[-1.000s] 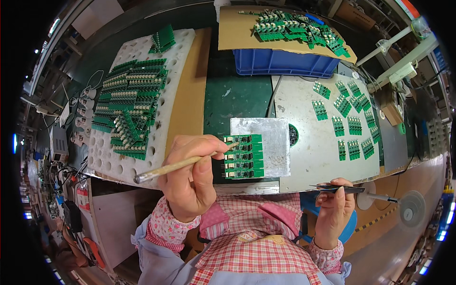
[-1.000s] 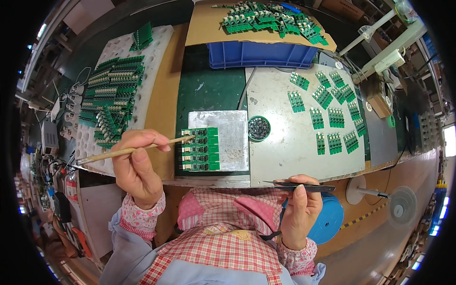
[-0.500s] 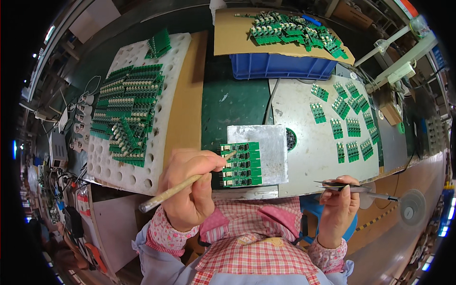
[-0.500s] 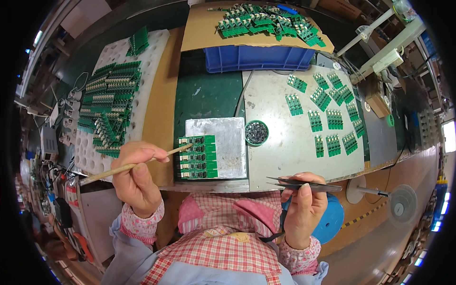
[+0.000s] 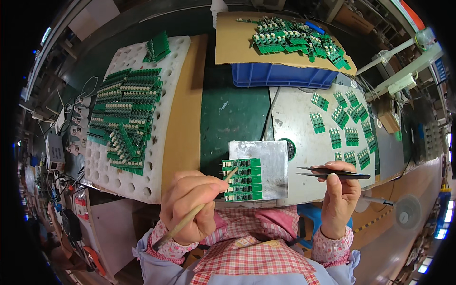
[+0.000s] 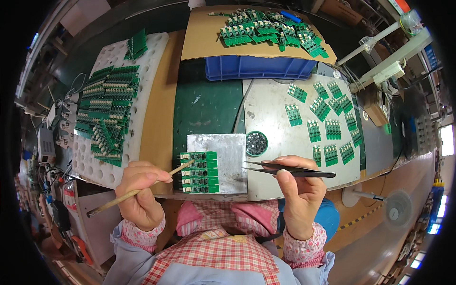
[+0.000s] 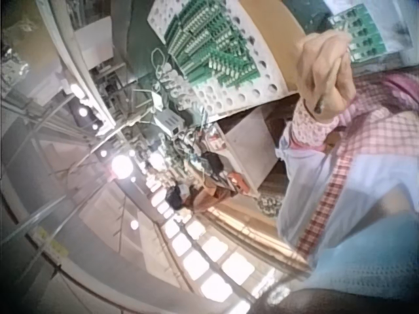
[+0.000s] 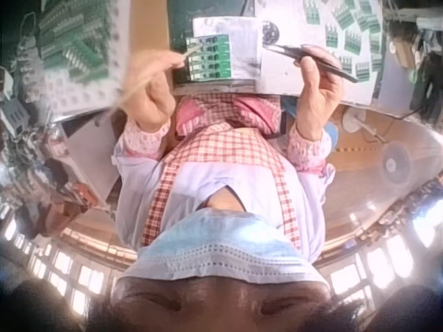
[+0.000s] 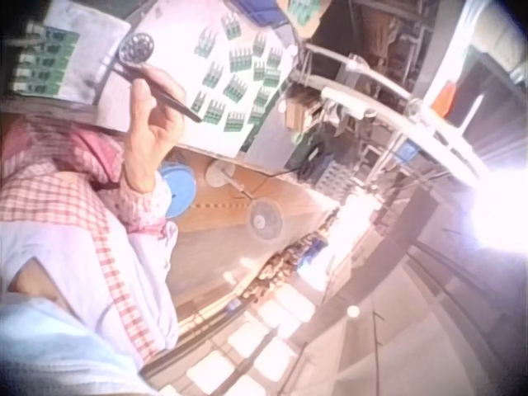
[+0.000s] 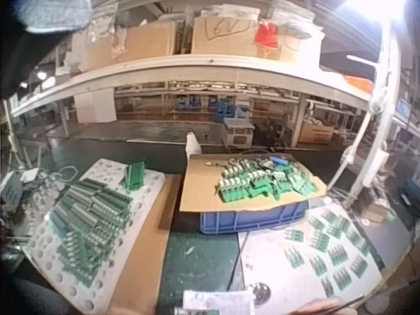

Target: The person solders circuit boards by positioning components on a heating plate using tweezers and a wooden stick. They transfer finished boards onto the workbench with tweezers, place another board onto the heating plate, and align components on it.

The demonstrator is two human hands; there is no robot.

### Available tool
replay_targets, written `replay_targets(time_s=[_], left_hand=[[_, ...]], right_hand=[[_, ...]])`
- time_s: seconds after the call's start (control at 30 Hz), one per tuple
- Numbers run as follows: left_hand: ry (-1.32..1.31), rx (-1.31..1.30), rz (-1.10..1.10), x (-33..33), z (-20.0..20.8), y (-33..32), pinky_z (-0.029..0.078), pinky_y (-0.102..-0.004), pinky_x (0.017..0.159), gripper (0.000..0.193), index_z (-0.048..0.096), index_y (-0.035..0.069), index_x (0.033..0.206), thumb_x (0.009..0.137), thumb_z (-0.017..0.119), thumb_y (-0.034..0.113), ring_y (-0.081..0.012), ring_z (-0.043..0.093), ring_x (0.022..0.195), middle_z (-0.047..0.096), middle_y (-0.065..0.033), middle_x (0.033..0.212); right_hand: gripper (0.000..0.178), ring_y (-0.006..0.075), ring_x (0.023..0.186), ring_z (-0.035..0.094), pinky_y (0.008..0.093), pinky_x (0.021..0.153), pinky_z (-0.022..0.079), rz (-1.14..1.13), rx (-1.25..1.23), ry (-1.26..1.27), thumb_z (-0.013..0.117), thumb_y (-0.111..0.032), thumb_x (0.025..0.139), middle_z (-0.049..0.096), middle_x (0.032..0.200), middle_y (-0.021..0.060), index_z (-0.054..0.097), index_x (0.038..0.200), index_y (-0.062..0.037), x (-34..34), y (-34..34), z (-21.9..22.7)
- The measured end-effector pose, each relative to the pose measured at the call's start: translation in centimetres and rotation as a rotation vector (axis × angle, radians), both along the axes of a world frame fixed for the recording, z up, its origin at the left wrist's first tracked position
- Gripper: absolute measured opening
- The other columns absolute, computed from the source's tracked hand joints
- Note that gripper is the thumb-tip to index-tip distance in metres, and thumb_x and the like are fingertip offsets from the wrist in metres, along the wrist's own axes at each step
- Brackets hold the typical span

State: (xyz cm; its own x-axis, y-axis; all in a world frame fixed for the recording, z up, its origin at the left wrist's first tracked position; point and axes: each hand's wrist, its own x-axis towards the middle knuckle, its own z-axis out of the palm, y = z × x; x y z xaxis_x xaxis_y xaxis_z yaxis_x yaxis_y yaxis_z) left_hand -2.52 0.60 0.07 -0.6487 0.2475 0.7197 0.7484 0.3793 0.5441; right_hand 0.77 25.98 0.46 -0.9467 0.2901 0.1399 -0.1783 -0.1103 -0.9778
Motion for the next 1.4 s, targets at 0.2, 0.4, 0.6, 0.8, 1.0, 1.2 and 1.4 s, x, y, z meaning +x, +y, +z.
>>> replay_targets(time_s=[0.2, 0.4, 0.6, 0.8, 1.0, 1.2, 1.4], left_hand=[[-0.045, -0.036, -0.021, 0.1, 0.5, -0.6, 0.052, -0.0336, 0.065, 0.016, 0.052, 0.002, 0.107, 0.092, 0.052, 0.006, -0.0246, 0.061, 0.074, 0.066, -0.0127, 0.092], [-0.107, -0.069, -0.049, 0.3, 0.6, -0.9, 0.052, -0.0346, 0.068, 0.022, 0.051, 0.003, 0.109, 0.088, 0.054, 0.001, -0.0253, 0.061, 0.078, 0.065, -0.0131, 0.096], [-0.07, -0.064, -0.056, 0.3, 0.5, -0.7, 0.053, -0.0346, 0.067, 0.019, 0.051, 0.002, 0.109, 0.09, 0.054, 0.003, -0.0254, 0.062, 0.076, 0.065, -0.0135, 0.094], [-0.042, -0.009, -0.029, 0.4, 0.3, -0.6, 0.053, -0.0343, 0.065, 0.015, 0.052, 0.001, 0.106, 0.094, 0.052, 0.011, -0.0246, 0.063, 0.072, 0.064, -0.0144, 0.092], [-0.019, -0.014, -0.017, 0.1, 0.4, -0.2, 0.054, -0.0334, 0.063, 0.014, 0.052, 0.001, 0.101, 0.095, 0.052, 0.014, -0.0222, 0.064, 0.068, 0.064, -0.0136, 0.089], [-0.009, -0.012, -0.002, 0.2, 0.4, -0.2, 0.054, -0.0327, 0.064, 0.013, 0.052, 0.002, 0.1, 0.095, 0.053, 0.014, -0.0201, 0.064, 0.068, 0.065, -0.013, 0.087], [0.002, -0.035, -0.006, 0.1, 0.4, -0.1, 0.054, -0.0328, 0.064, 0.011, 0.052, 0.002, 0.1, 0.093, 0.053, 0.01, -0.0196, 0.065, 0.068, 0.065, -0.012, 0.085]], right_hand=[[0.02, 0.0172, 0.089, 0.059, 0.0277, 0.078, 0.047, 0.099, 0.213, 0.051, 0.068, 0.003, 0.081, 0.065, 0.096, 0.0097, 0.064, 0.101, 0.0016, -1.7, -0.8, 0.4], [0.025, 0.0169, 0.081, 0.055, 0.0286, 0.078, 0.04, 0.108, 0.674, 0.181, 0.075, 0.0, 0.073, 0.068, 0.093, 0.004, 0.069, 0.097, -0.0046, -2.8, -1.3, 0.5], [0.029, 0.0164, 0.077, 0.058, 0.0332, 0.08, 0.039, 0.14, 0.94, 0.284, 0.08, -0.004, 0.067, 0.07, 0.089, -0.0013, 0.07, 0.094, -0.0097, -3.3, -1.8, 1.9], [0.03, 0.0143, 0.077, 0.057, 0.0374, 0.083, 0.037, 0.168, 0.995, 0.33, 0.082, -0.006, 0.064, 0.069, 0.086, -0.0054, 0.072, 0.091, -0.0128, -3.5, -2.8, 2.3], [0.032, 0.0107, 0.075, 0.057, 0.038, 0.088, 0.036, 0.17, 1.067, 0.357, 0.083, -0.01, 0.063, 0.069, 0.085, -0.0089, 0.072, 0.092, -0.0159, -3.6, -3.1, 2.1], [0.033, 0.0099, 0.075, 0.057, 0.0379, 0.091, 0.035, 0.179, 1.081, 0.366, 0.083, -0.012, 0.064, 0.069, 0.084, -0.0091, 0.071, 0.094, -0.0162, -3.5, -3.9, 1.8], [0.034, 0.0097, 0.077, 0.058, 0.039, 0.093, 0.033, 0.203, 1.108, 0.37, 0.082, -0.013, 0.064, 0.069, 0.084, -0.0088, 0.071, 0.096, -0.0167, -3.5, -4.0, 1.7]])
